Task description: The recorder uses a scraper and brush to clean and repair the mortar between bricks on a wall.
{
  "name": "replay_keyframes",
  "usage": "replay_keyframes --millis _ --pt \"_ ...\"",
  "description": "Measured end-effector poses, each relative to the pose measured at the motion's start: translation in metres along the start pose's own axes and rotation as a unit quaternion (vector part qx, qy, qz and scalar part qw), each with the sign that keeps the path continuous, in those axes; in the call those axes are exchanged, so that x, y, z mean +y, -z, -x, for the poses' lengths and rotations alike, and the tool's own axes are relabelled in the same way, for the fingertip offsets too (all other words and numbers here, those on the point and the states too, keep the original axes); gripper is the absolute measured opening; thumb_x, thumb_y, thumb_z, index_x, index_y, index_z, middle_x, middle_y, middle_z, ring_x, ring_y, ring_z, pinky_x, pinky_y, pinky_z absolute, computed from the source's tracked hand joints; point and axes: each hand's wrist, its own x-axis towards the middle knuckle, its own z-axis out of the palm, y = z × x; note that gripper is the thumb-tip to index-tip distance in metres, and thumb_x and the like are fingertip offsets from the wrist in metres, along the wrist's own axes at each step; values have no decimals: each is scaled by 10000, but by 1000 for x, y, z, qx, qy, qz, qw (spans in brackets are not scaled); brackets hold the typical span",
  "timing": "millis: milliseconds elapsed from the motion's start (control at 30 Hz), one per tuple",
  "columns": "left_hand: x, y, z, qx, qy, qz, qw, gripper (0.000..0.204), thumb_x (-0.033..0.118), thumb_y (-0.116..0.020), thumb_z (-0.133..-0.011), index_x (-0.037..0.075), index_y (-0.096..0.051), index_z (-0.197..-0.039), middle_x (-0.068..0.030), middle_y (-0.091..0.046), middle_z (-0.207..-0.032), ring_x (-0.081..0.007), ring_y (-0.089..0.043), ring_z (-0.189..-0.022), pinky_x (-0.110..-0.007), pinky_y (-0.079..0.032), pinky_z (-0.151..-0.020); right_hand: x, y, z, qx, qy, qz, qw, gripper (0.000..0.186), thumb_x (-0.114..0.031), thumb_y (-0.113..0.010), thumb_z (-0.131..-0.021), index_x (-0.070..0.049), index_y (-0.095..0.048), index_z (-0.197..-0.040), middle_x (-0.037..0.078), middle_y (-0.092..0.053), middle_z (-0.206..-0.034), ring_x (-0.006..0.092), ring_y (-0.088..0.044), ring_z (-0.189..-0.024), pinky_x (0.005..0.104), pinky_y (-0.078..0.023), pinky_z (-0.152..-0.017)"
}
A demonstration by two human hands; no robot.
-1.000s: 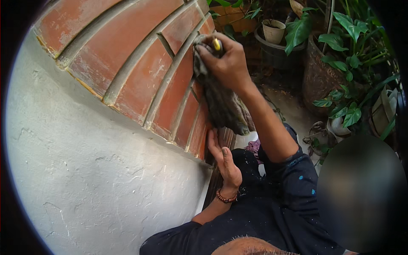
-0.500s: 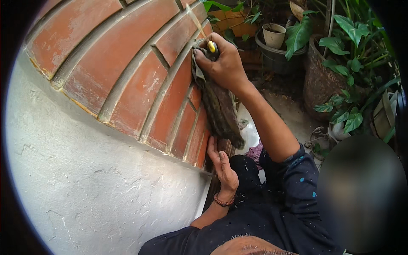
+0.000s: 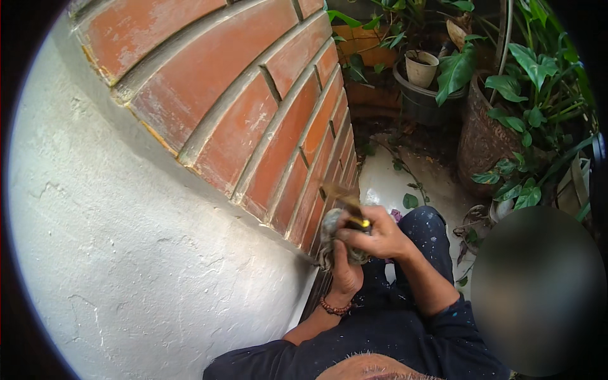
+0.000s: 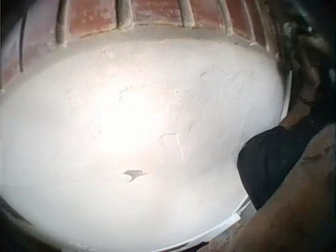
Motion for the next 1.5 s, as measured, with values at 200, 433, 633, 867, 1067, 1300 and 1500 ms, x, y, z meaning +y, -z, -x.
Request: replay_keyframes --millis 200,433,633,867,1067,1300,1500 --pt "-5 14 1 48 14 -122 991 324 6 -591 -1004 -23 -583 -1326 -57 -679 -1219 -181 -672 -1094 -305 -512 -1018 10 18 21 243 -44 -93 965 250 -239 -559 -1046 -6 -648 -1058 -16 -549 -692 35 -416 -485 205 -312 -457" --pt "10 -1 -7 31 -93 -187 977 458 135 -665 -1000 -22 -483 -1390 -103 -583 -1345 -183 -581 -1185 -357 -452 -1055 29 24 43 330 -65 -57 940 217 -185 -562 -1048 8 -622 -1126 -40 -501 -684 24 -395 -457 214 -310 -437" --pt "4 16 -8 -144 -64 -124 980 840 620 -431 -1035 40 -194 -1595 -118 -318 -1590 -229 -327 -1448 -407 -248 -1206 8 -10 20 197 87 207 954 311 -143 -775 -852 0 -675 -1110 87 -595 -860 190 -609 -805 333 -495 -735" --pt "23 -10 -11 -27 -124 -88 988 760 538 -358 -1064 21 -202 -1599 -139 -322 -1607 -281 -354 -1454 -453 -274 -1195 -83 2 -91 259 240 191 916 249 -108 -779 -799 -2 -678 -1000 131 -566 -838 285 -609 -766 364 -486 -693" --pt "17 -17 -8 5 -166 -79 983 613 373 -351 -1099 6 -244 -1578 -140 -330 -1601 -274 -354 -1452 -435 -257 -1210 -109 -23 -121 232 411 212 856 273 -45 -765 -754 9 -636 -988 128 -554 -846 266 -579 -758 340 -484 -700" --pt "12 -13 -14 39 -205 -79 975 585 384 -326 -1109 8 -311 -1557 -133 -376 -1582 -256 -351 -1462 -439 -235 -1223 -110 -40 -105 201 508 223 807 362 -103 -801 -693 -38 -703 -1035 156 -670 -923 325 -687 -813 415 -529 -728" --pt "32 -29 -10 -2 -179 -93 979 576 410 -326 -1115 18 -355 -1536 -109 -410 -1564 -247 -380 -1445 -412 -259 -1209 -106 -12 -139 207 344 91 911 287 -66 -771 -711 -12 -675 -976 160 -651 -854 316 -647 -762 364 -522 -724"
